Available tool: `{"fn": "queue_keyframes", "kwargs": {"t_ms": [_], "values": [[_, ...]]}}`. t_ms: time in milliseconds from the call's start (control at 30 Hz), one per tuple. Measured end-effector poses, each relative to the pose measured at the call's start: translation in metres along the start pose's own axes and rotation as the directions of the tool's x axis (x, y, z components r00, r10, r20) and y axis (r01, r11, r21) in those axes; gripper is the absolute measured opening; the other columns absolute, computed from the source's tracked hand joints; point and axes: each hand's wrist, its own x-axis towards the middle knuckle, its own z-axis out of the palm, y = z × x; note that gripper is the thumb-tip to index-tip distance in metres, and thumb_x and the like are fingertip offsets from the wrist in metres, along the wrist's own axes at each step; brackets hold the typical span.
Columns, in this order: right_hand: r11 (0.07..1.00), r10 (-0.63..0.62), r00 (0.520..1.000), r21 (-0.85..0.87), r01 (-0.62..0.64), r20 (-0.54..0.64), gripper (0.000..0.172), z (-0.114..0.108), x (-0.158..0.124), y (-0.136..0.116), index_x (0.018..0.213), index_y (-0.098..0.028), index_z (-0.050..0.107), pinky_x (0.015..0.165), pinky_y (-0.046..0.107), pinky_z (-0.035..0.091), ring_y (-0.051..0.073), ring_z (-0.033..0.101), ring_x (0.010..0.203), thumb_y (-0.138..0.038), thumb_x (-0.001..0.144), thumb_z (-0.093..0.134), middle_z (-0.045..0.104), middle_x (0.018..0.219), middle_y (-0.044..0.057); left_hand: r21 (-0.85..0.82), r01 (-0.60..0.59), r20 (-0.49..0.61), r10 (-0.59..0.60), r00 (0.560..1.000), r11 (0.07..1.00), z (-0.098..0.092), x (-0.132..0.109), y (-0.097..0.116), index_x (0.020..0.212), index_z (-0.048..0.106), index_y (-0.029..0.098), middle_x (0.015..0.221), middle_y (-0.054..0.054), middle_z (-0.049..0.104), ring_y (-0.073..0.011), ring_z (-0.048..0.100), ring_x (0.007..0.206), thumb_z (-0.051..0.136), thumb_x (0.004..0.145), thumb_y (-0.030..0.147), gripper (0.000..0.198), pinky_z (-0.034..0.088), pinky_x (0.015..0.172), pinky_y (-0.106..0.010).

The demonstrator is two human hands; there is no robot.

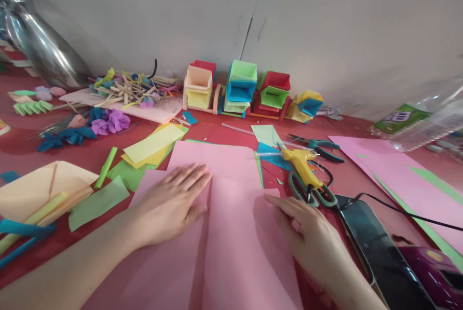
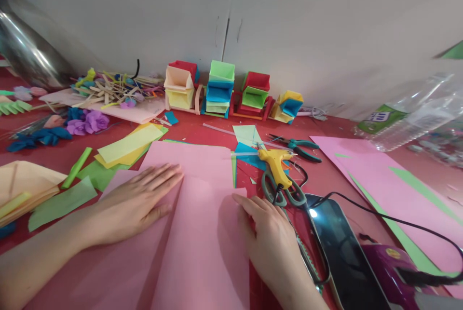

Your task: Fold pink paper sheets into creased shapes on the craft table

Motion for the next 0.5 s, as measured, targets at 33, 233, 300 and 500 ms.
{"fn": "queue_keyframes", "kwargs": {"t_ms": [33, 233, 300, 500], "values": [[1.000, 0.002, 1.000, -0.005, -0.002, 0.006, 0.033, 0.000, 0.001, 0.000, 0.101, -0.026, 0.064, 0.065, 0.030, 0.046, 0.019, 0.061, 0.077, -0.028, 0.082, 0.037, 0.066, 0.090, 0.006, 0.010, 0.004, -0.019, -0.004, 1.000, 1.000, 0.001, 0.000, 0.001, 0.139, 0.020, 0.019, 0.145, -0.002, 0.013, -0.0202, 0.010, 0.133, 0.020, 0.090, 0.045, 0.055, 0.009, 0.108, -0.038], [0.999, -0.002, 0.999, -0.036, 0.004, 0.046, 0.034, -0.001, 0.000, -0.004, 0.093, -0.026, 0.067, 0.063, 0.029, 0.044, 0.018, 0.060, 0.072, -0.029, 0.084, 0.035, 0.067, 0.081, 0.004, 0.063, 0.035, -0.054, -0.031, 0.998, 0.997, 0.005, 0.001, 0.006, 0.138, 0.023, 0.017, 0.145, -0.004, 0.017, -0.0216, 0.014, 0.133, 0.020, 0.090, 0.037, 0.052, 0.013, 0.107, -0.040], [0.999, 0.009, 0.998, -0.037, -0.006, 0.069, 0.034, -0.002, 0.000, -0.006, 0.090, -0.026, 0.067, 0.061, 0.029, 0.042, 0.018, 0.059, 0.069, -0.030, 0.085, 0.034, 0.067, 0.076, 0.003, 0.079, 0.043, -0.059, -0.038, 0.998, 0.996, 0.004, 0.001, 0.008, 0.138, 0.023, 0.017, 0.145, -0.004, 0.018, -0.0216, 0.015, 0.132, 0.021, 0.090, 0.036, 0.052, 0.014, 0.107, -0.040], [0.999, 0.007, 0.999, -0.033, -0.005, 0.051, 0.035, -0.005, 0.000, -0.011, 0.082, -0.025, 0.068, 0.057, 0.027, 0.039, 0.017, 0.057, 0.063, -0.031, 0.084, 0.034, 0.065, 0.069, 0.004, 0.079, 0.040, -0.065, -0.035, 0.997, 0.996, 0.004, 0.001, 0.008, 0.138, 0.023, 0.017, 0.145, -0.004, 0.018, -0.0223, 0.015, 0.132, 0.021, 0.090, 0.035, 0.052, 0.015, 0.106, -0.041]]}}
